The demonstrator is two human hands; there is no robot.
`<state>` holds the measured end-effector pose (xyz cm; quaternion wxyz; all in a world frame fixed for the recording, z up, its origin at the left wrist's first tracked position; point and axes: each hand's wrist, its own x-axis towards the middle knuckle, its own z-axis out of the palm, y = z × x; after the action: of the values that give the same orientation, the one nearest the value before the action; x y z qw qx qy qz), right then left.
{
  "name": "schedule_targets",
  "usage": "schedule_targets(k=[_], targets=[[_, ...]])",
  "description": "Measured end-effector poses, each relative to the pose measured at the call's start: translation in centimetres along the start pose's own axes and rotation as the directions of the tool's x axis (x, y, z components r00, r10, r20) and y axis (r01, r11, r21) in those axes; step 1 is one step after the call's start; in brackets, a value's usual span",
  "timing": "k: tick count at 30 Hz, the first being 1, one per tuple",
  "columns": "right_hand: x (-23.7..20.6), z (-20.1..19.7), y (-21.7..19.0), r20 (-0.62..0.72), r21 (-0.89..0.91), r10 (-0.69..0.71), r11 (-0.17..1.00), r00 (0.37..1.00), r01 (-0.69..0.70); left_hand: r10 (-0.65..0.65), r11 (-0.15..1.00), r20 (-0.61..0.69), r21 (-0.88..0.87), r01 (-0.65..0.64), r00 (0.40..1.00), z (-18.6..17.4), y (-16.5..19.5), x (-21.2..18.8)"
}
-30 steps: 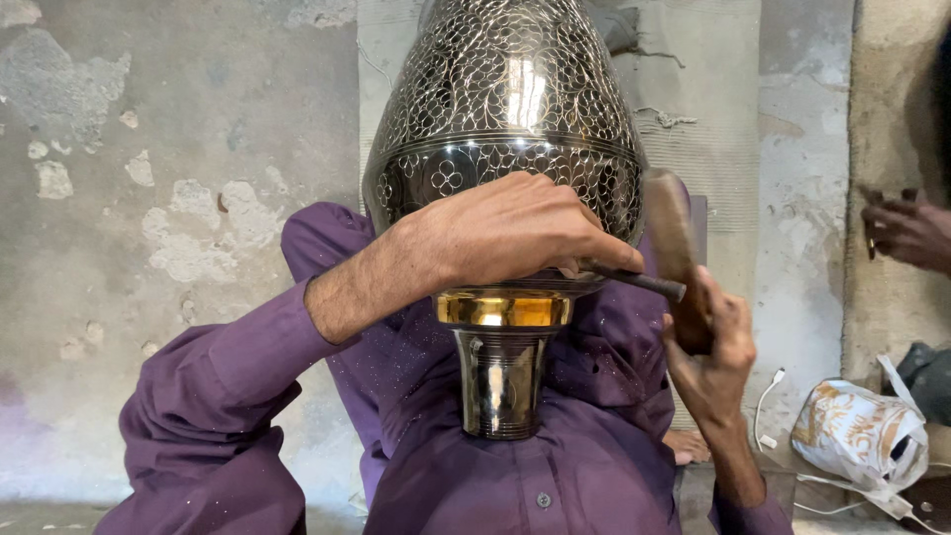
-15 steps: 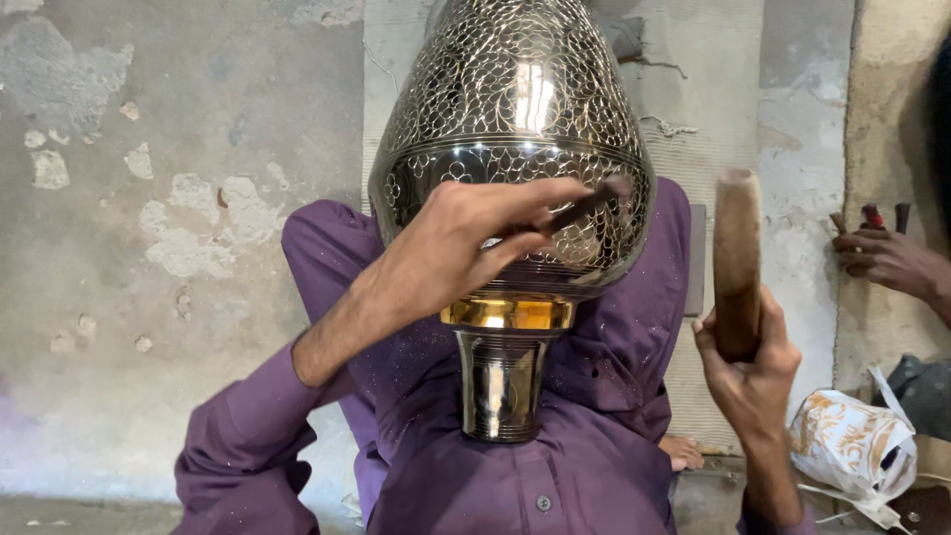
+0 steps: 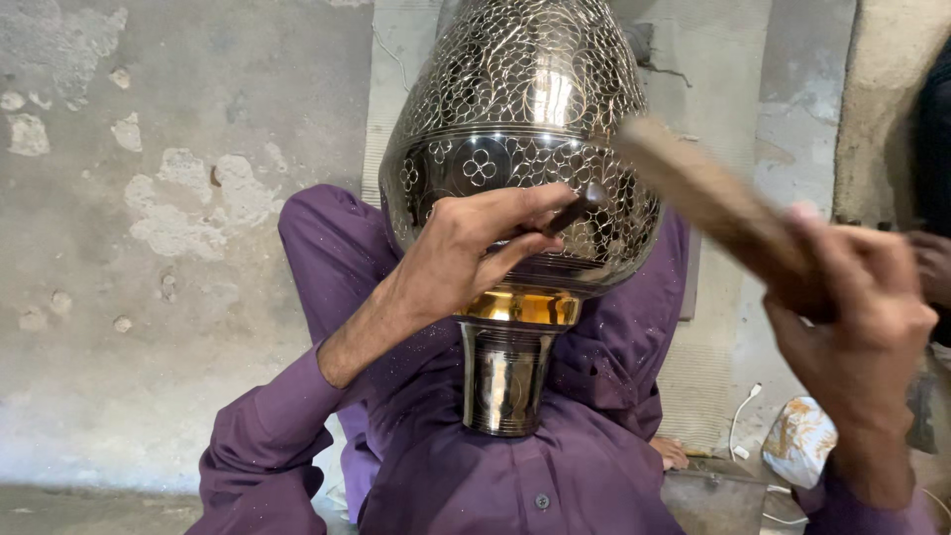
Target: The person sits on the floor with a large engraved metal vase in their lap, holds a chisel against the vessel's decorated surface, and repeatedly strikes the chisel with a wooden mallet to chase the pattern, repositioning the chisel around the design as they work.
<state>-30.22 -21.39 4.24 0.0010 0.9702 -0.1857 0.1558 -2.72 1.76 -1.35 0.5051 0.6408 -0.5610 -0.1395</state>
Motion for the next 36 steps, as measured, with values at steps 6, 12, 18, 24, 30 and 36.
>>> schedule_targets(k=[6,12,18,24,30,36], targets=[[1.6,-3.4,-1.0,0.035,0.201,0.012,0.979,0.999,-0.018,0.004,1.0,0.058,0.022,-0.005,0.998,0.0,0.0,0.5],[2.3,-3.6,-2.4,0.093,-0.011,-0.064,0.998,0.994,0.065,-0.025,1.0,0.153,0.01,0.024,0.988,0.0,0.5,1.1],[-1.3,-0.1,-1.2,0.009,0.306,0.184,0.935,0.983,-0.178,0.024,0.998,0.247,0.049,-0.037,0.969,-0.4,1.1,2.5],[-6.0,5.6,1.7,-0.167,0.512,0.126,0.859,0.978,-0.023,0.087,0.989,0.35,0.084,-0.124,0.933,-1.1,1.6,3.0],[-7.7,7.7,2.6,-0.028,0.49,0.326,0.828,0.945,-0.272,0.003,0.978,0.427,0.187,-0.092,0.904,-0.3,1.2,3.2],[-7.1,6.4,2.2,-0.016,0.129,0.119,0.985,0.993,-0.116,0.075,0.995,0.229,0.041,-0.086,0.97,-0.4,0.6,2.7]])
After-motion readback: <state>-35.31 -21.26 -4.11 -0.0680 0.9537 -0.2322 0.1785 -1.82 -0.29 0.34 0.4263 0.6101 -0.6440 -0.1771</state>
